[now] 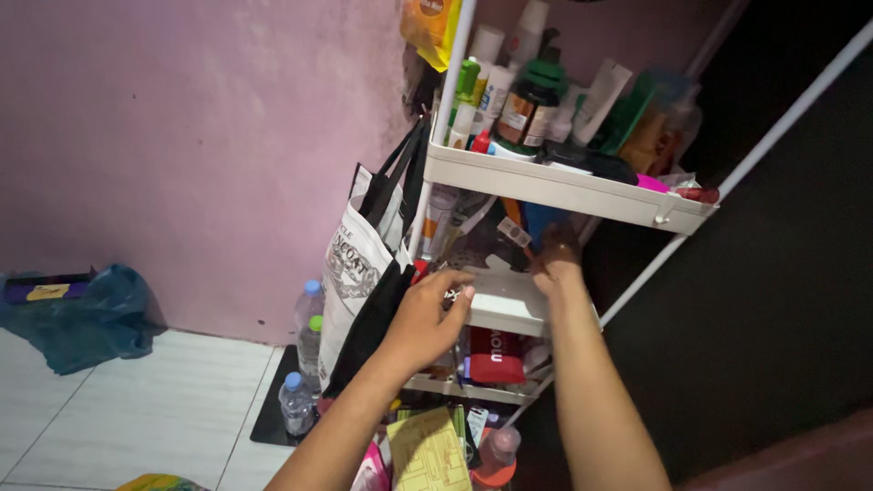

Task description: The person organizes a white multi-tiered shelf by removing and rearranging various items including a pink container, notebooks, and small boxes. They handle items one at a time, placing them back in different positions on the shelves.

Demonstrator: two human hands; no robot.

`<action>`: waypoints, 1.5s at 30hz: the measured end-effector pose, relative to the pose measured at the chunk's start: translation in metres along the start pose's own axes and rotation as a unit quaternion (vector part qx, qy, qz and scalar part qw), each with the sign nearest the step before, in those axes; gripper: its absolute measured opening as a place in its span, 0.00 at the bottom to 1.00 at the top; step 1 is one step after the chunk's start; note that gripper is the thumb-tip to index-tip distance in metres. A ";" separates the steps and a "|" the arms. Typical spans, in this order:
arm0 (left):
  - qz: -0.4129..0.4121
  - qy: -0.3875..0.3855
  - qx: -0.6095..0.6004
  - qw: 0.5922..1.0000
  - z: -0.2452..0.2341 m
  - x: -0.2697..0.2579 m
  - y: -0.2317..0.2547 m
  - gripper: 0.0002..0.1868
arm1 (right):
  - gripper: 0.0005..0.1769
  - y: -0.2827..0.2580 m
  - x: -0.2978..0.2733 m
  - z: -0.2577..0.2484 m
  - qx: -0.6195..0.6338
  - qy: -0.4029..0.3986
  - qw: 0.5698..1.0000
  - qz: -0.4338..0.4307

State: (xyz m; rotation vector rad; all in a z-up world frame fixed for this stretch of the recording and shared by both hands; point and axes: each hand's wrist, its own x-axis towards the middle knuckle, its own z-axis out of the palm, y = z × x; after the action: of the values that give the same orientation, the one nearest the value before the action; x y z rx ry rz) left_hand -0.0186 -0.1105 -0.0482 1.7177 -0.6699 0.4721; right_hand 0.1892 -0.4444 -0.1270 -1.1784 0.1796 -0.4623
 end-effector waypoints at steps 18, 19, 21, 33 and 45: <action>-0.067 0.152 0.041 0.985 0.032 0.016 -0.019 0.34 | 0.22 -0.019 -0.117 0.004 0.110 -0.261 0.958 0.052; -0.063 0.156 0.057 0.984 0.033 0.015 -0.019 0.32 | 0.22 -0.022 -0.122 0.005 0.099 -0.260 0.959 0.051; -0.021 0.166 0.064 0.984 0.036 0.016 -0.018 0.28 | 0.24 -0.032 -0.130 0.004 0.077 -0.257 0.962 0.050; 0.177 0.072 0.092 0.977 0.028 0.022 0.020 0.29 | 0.65 -0.131 -0.161 0.020 -0.456 -0.058 0.793 -0.399; 0.143 0.060 0.025 0.988 0.022 0.026 0.016 0.26 | 0.18 -0.111 -0.118 -0.016 -0.352 0.020 0.854 -0.382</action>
State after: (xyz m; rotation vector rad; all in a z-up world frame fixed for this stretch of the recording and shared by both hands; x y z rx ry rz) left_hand -0.0105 -0.1389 -0.0254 1.6313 -0.8275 0.7928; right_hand 0.0493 -0.4398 -0.0437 -1.9657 -0.1175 -1.1917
